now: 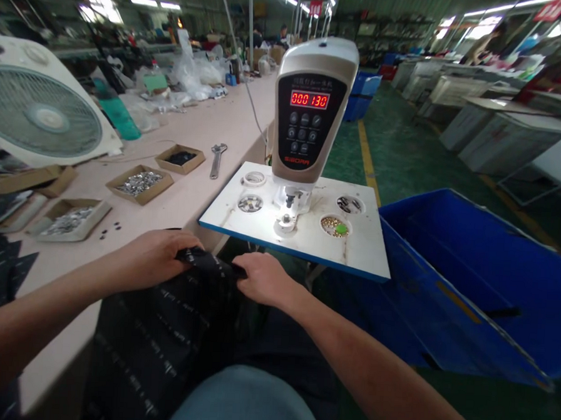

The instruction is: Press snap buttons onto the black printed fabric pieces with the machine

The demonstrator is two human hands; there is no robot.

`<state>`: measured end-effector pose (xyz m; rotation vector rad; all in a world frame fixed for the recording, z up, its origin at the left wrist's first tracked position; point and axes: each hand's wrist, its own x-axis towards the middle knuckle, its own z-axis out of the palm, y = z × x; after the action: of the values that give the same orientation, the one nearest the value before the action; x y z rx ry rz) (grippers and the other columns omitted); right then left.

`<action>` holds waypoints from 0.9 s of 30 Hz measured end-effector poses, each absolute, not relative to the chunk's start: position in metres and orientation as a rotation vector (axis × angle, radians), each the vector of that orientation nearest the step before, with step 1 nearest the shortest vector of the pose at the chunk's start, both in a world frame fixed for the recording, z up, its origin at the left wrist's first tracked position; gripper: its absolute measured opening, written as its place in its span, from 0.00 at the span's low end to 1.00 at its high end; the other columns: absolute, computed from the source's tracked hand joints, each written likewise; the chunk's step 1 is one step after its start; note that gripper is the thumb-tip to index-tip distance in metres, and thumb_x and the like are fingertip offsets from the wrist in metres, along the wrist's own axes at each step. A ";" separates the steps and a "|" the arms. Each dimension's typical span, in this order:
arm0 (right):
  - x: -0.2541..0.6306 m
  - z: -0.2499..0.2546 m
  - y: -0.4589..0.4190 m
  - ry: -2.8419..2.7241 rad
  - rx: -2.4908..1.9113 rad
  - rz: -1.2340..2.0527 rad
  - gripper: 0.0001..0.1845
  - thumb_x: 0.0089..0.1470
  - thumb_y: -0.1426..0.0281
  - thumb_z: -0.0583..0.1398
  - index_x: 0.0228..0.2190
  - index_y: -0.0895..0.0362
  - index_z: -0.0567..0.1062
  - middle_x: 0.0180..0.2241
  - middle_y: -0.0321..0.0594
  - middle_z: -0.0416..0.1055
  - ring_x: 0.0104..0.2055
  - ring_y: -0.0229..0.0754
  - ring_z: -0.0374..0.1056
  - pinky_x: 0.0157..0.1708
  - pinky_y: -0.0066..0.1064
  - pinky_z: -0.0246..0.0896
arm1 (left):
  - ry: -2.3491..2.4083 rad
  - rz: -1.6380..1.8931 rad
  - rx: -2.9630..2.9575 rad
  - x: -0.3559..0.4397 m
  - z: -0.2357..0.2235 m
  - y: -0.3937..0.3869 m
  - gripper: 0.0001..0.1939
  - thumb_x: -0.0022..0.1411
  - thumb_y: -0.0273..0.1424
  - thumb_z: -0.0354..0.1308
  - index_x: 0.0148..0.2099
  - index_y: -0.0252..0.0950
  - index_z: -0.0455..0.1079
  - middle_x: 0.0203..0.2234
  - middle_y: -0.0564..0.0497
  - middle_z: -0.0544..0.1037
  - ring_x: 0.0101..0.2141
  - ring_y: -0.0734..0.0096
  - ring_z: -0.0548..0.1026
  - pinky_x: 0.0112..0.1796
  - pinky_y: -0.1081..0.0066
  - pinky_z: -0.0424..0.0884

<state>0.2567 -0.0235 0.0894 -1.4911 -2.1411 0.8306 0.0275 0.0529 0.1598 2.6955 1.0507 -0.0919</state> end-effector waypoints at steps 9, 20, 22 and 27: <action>0.275 0.119 -0.021 -1.744 -1.459 1.154 0.09 0.54 0.73 0.56 0.35 0.57 0.76 0.32 0.34 0.73 0.35 0.39 0.67 0.36 0.29 0.58 | 0.945 -0.141 2.558 0.034 0.167 0.048 0.11 0.64 0.35 0.52 0.44 0.41 0.73 0.35 0.49 0.81 0.35 0.60 0.77 0.36 0.65 0.67; 0.286 0.110 -0.025 -1.874 -1.568 0.919 0.08 0.53 0.71 0.64 0.37 0.58 0.77 0.32 0.36 0.74 0.35 0.40 0.68 0.36 0.29 0.57 | 0.821 0.254 2.214 0.042 0.162 0.042 0.12 0.68 0.36 0.49 0.45 0.39 0.72 0.43 0.50 0.80 0.42 0.63 0.76 0.46 0.66 0.70; 0.287 0.113 -0.028 -1.780 -1.538 1.036 0.06 0.53 0.71 0.63 0.36 0.58 0.77 0.30 0.34 0.73 0.33 0.39 0.67 0.35 0.29 0.57 | 0.816 0.278 2.161 0.043 0.162 0.039 0.14 0.68 0.39 0.50 0.48 0.39 0.72 0.44 0.50 0.79 0.43 0.63 0.76 0.48 0.65 0.70; 0.278 0.129 -0.038 -1.812 -1.505 0.903 0.05 0.55 0.73 0.61 0.35 0.57 0.77 0.30 0.34 0.74 0.33 0.38 0.66 0.34 0.28 0.55 | 0.959 0.112 2.387 0.042 0.165 0.043 0.27 0.60 0.46 0.60 0.58 0.41 0.67 0.48 0.47 0.79 0.46 0.54 0.77 0.48 0.59 0.72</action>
<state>0.2783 -0.0377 0.1294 -1.5051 -1.8125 0.9030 0.0421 0.0428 0.1648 2.3872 0.9593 0.1121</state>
